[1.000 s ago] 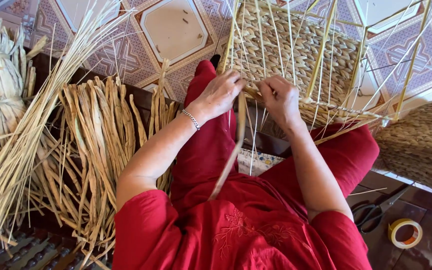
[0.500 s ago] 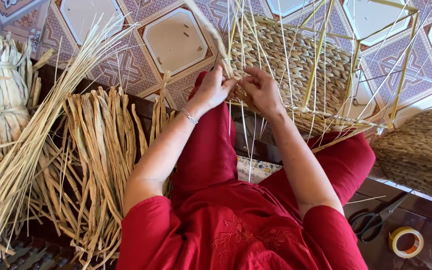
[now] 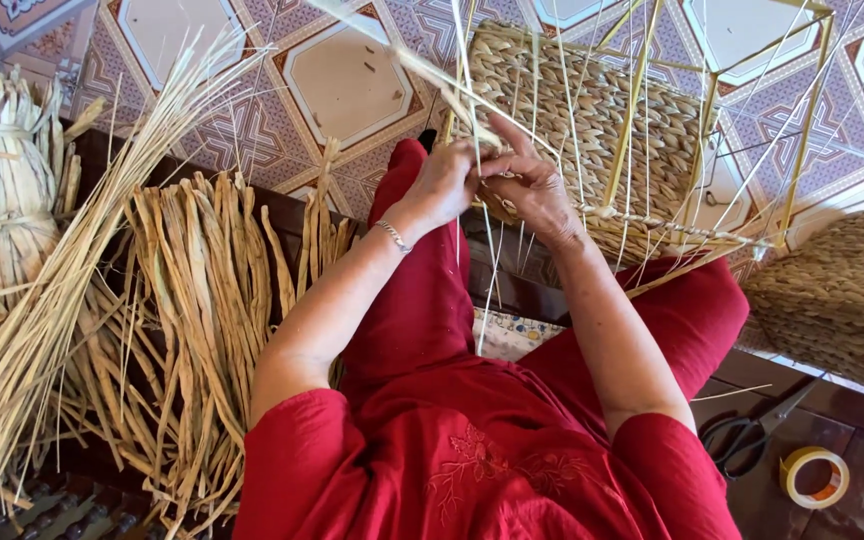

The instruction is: The person weaves together dried plant fibers around a wire and wooden frame to form a basket. The person threads and tucks long strands of fiber through the existing weave, occasionally using scissors to trim excess material.

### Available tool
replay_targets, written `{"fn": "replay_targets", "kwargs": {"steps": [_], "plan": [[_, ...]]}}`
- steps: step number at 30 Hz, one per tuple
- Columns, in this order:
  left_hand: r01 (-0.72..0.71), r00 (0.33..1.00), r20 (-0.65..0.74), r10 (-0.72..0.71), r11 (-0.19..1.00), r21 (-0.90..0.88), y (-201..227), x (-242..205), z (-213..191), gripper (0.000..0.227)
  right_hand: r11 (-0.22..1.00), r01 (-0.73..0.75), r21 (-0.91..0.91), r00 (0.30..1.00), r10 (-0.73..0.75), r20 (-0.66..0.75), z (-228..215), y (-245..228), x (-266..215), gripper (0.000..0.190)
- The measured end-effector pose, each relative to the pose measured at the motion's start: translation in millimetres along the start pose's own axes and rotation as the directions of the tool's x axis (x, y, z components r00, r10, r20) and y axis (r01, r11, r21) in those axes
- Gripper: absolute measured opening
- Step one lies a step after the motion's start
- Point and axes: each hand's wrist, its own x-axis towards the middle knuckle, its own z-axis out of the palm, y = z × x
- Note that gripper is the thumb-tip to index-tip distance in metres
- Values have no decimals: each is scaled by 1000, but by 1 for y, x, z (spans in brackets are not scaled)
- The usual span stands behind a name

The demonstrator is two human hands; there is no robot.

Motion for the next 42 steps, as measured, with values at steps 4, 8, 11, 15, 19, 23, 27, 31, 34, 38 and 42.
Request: {"fn": "replay_targets", "kwargs": {"steps": [4, 8, 11, 15, 19, 23, 27, 31, 34, 38, 42], "plan": [[-144, 987, -71, 147, 989, 35, 6, -2, -8, 43, 980, 94, -173, 991, -75, 109, -7, -5, 1, 31], [168, 982, 82, -168, 986, 7, 9, 5, -5, 18, 989, -71, 131, 992, 83, -90, -7, -13, 1, 45], [286, 950, 122, -288, 958, 32, 15, 2, -7, 26, 896, -56, 441, 970, 154, -190, -13, -25, 1, 52], [351, 927, 198, -318, 923, -160, 12, -1, -22, 12, 835, -58, 547, 968, 180, -174, -32, -30, -1, 42], [302, 947, 175, -268, 930, -211, 10, -7, -21, 18, 992, 49, 114, 990, -33, -137, -30, -16, -10, 15], [194, 973, 163, -164, 962, -191, 0, -2, -18, 24, 947, 219, -236, 972, -234, -34, -21, -5, -25, 17], [151, 973, 197, -123, 980, -131, -7, 1, -11, 28, 657, 249, -712, 919, -393, -41, -19, 13, -31, 24], [235, 962, 151, -229, 972, -25, -6, 3, 6, 26, 507, 366, -780, 786, -617, -32, -5, 30, -57, 29], [288, 954, 59, -295, 952, 106, -1, 8, 16, 30, 723, 368, -585, 810, -558, -180, 14, 48, -76, 28], [361, 929, 32, -367, 923, 131, 10, 13, 14, 69, 951, 269, 153, 870, -172, -461, 17, 64, -93, 25], [-125, 992, 17, 124, 975, 186, 25, 1, 9, 31, 893, 164, 418, 834, 100, -542, 24, 64, -103, 28]]}}
